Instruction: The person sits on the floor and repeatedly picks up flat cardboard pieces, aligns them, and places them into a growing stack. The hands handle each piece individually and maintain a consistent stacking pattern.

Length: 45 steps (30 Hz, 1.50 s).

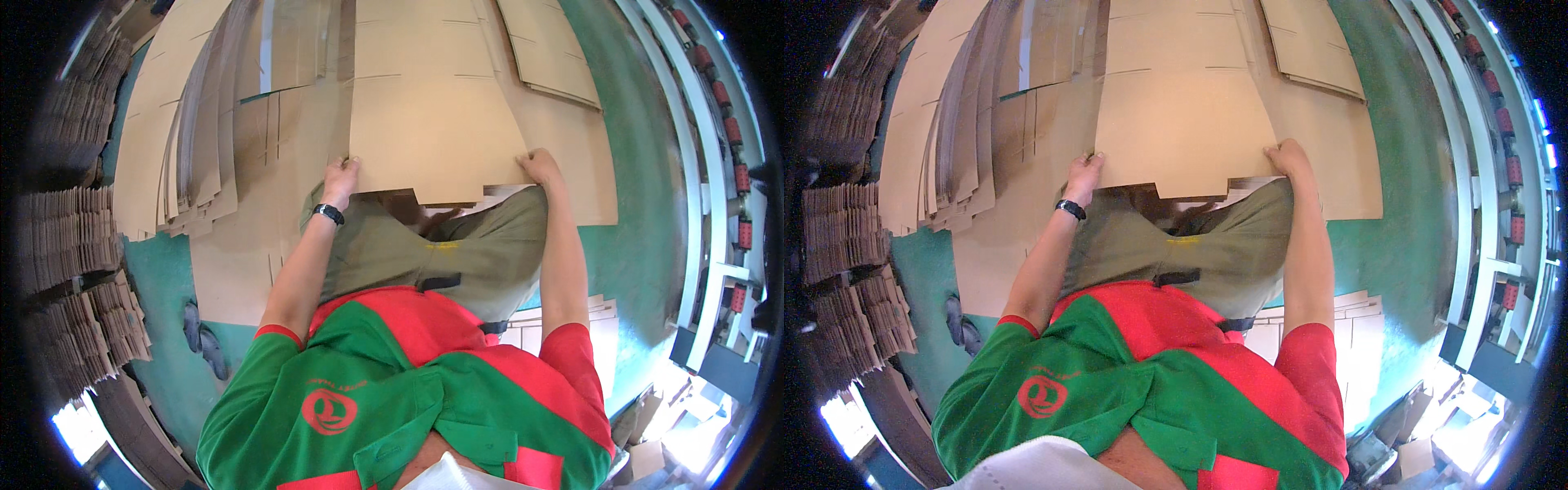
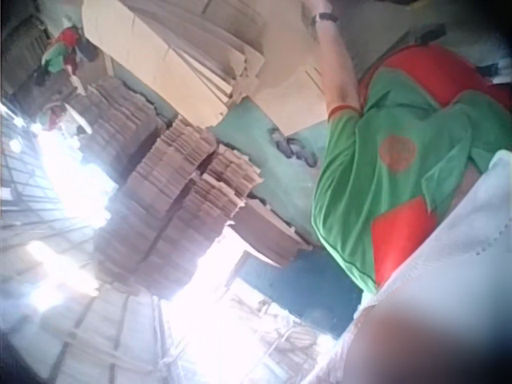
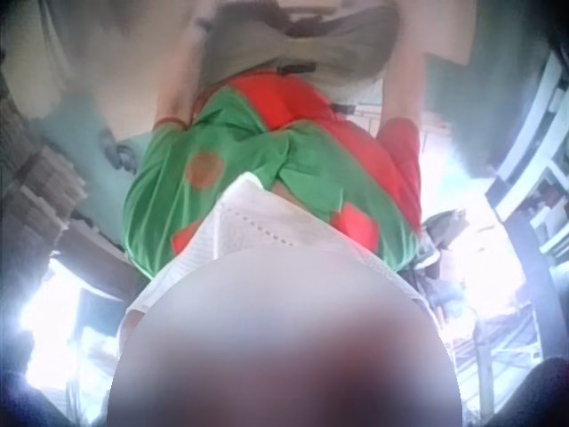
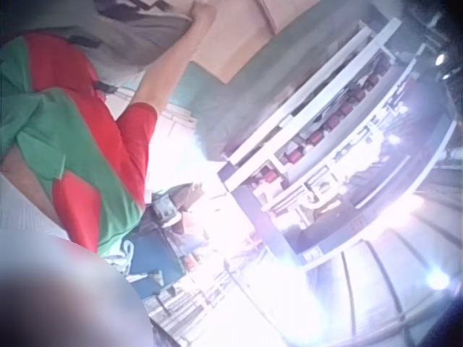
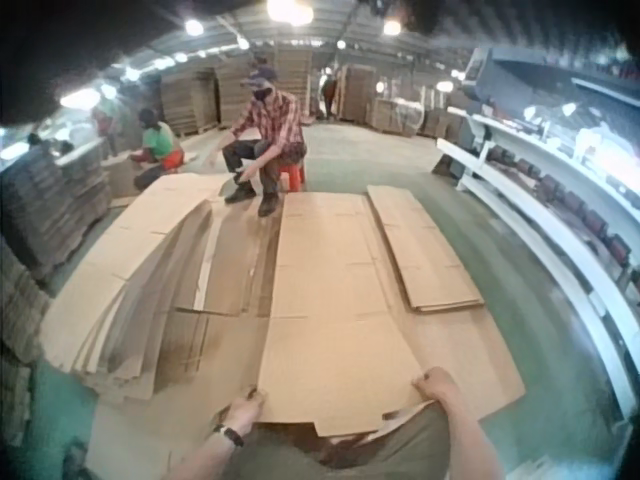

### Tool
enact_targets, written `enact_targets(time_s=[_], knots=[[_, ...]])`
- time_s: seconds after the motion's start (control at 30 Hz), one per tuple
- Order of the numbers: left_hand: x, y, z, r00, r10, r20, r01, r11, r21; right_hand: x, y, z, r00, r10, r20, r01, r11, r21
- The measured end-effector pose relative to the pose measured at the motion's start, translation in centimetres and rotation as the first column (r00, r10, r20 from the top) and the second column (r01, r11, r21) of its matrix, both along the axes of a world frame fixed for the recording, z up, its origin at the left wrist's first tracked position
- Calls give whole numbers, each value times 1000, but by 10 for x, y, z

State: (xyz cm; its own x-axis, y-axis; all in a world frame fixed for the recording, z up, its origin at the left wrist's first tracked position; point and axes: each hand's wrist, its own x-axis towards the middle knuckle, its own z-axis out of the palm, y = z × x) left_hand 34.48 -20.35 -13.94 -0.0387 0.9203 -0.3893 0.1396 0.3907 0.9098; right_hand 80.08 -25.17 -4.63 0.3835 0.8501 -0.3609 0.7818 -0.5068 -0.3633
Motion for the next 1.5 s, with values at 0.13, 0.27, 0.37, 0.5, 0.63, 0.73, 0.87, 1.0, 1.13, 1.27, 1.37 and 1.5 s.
enact_targets(time_s=[0.13, 0.27, 0.37, 0.5, 0.63, 0.73, 0.87, 1.0, 1.13, 1.27, 1.37, 1.5], knots=[[7, -7, 1, 995, 98, 23, -99, 993, 60, 10, 3, -13, 999, 17, 35, -20, 997, 76], [11, -11, 4, 981, 63, 183, -68, 998, 19, 10, -8, -3, 987, -84, -139, 121, 951, 285], [16, -12, -1, 958, 63, 281, -63, 998, -9, 6, -14, 5, 954, -102, -281, 213, 892, 399], [22, -10, -9, 963, 84, 257, -82, 996, -21, 6, -13, 3, 933, -92, -347, 244, 871, 426], [25, -12, -12, 958, 88, 272, -88, 996, -13, 12, -11, -1, 945, -106, -309, 227, 893, 388], [26, -14, -16, 975, 109, 195, -107, 994, -22, 13, -9, 0, 982, -122, -147, 159, 950, 270], [24, -13, -24, 997, 64, 42, -65, 998, 24, 3, -5, 0, 994, -67, 85, 61, 996, 72], [25, -9, -31, 999, 39, -9, -39, 999, 7, -3, 2, 0, 997, -52, 66, 60, 989, -136], [24, -9, -32, 1000, 5, 3, -5, 999, -34, -4, 4, 2, 997, -51, 50, 60, 978, -198], [23, -9, -33, 998, -9, 55, 9, 1000, -3, -5, 4, 4, 998, -68, 15, 70, 969, -238], [23, -8, -33, 999, -1, 53, 3, 1000, -25, -7, 3, 6, 997, -75, 13, 76, 968, -241], [25, -8, -33, 998, 7, 67, -5, 999, -38, -8, 1, 6, 996, -13, 93, 31, 981, -192]])
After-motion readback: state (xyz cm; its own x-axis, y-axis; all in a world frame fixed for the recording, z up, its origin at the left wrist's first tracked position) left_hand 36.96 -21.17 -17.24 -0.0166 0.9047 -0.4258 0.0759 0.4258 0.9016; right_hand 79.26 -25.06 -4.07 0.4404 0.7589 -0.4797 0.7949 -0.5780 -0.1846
